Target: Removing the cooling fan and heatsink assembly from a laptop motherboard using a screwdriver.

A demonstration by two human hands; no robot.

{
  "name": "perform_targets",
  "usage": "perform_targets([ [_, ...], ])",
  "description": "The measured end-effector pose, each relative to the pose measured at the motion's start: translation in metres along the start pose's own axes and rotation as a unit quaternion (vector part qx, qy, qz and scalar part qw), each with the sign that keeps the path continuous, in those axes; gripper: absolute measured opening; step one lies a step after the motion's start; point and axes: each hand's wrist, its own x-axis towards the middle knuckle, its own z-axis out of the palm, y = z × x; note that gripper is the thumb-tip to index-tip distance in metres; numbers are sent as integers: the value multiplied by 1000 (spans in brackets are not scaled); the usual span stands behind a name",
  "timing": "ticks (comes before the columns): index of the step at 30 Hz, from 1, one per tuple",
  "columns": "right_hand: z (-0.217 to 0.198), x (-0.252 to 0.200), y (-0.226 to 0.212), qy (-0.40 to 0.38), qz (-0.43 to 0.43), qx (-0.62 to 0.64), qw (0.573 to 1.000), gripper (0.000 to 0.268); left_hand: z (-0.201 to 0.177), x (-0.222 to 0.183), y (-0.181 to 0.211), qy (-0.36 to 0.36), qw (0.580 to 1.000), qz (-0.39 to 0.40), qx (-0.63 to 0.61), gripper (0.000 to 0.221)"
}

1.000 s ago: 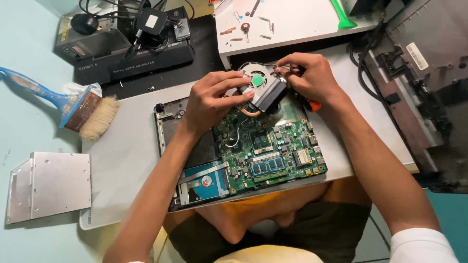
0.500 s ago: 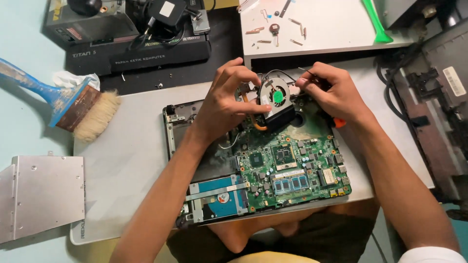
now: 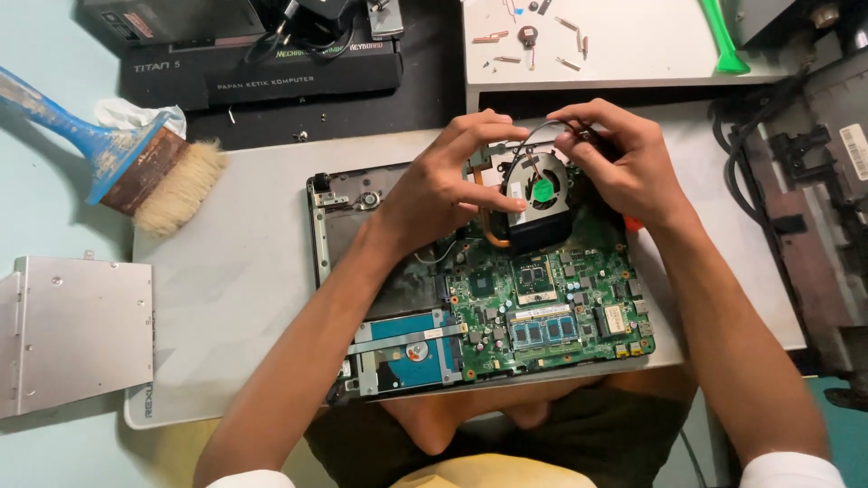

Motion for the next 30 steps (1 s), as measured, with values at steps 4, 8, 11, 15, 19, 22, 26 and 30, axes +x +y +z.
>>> perform_targets([
  [4, 18, 4, 3, 24, -78, -54, 995, 12, -1, 1, 6, -13, 1000, -12, -9, 45],
  [8, 20, 1, 0, 26, -125, -69, 989, 7, -6, 8, 14, 8, 998, -53, -27, 30],
  [11, 18, 0, 2, 15, -122, -64, 990, 11, -5, 8, 12, 15, 998, -63, -18, 41],
  [15, 17, -5, -24, -15, -75, -89, 993, 17, -13, 9, 19, 4, 985, -163, 51, 54],
  [19, 21, -10, -14, 23, -55, -75, 995, 16, -7, 3, 15, 39, 964, -260, -34, 91],
  [22, 18, -12, -3, 63, -45, -70, 995, 16, -6, 4, 21, 50, 895, -376, -236, 56],
  [26, 17, -13, -5, 78, -55, -85, 992, 14, -9, 13, 34, 9, 846, -409, -343, 39],
  [30, 10, -8, 0, 78, -133, -137, 978, 20, -11, 19, 40, 4, 848, -395, -353, 36],
])
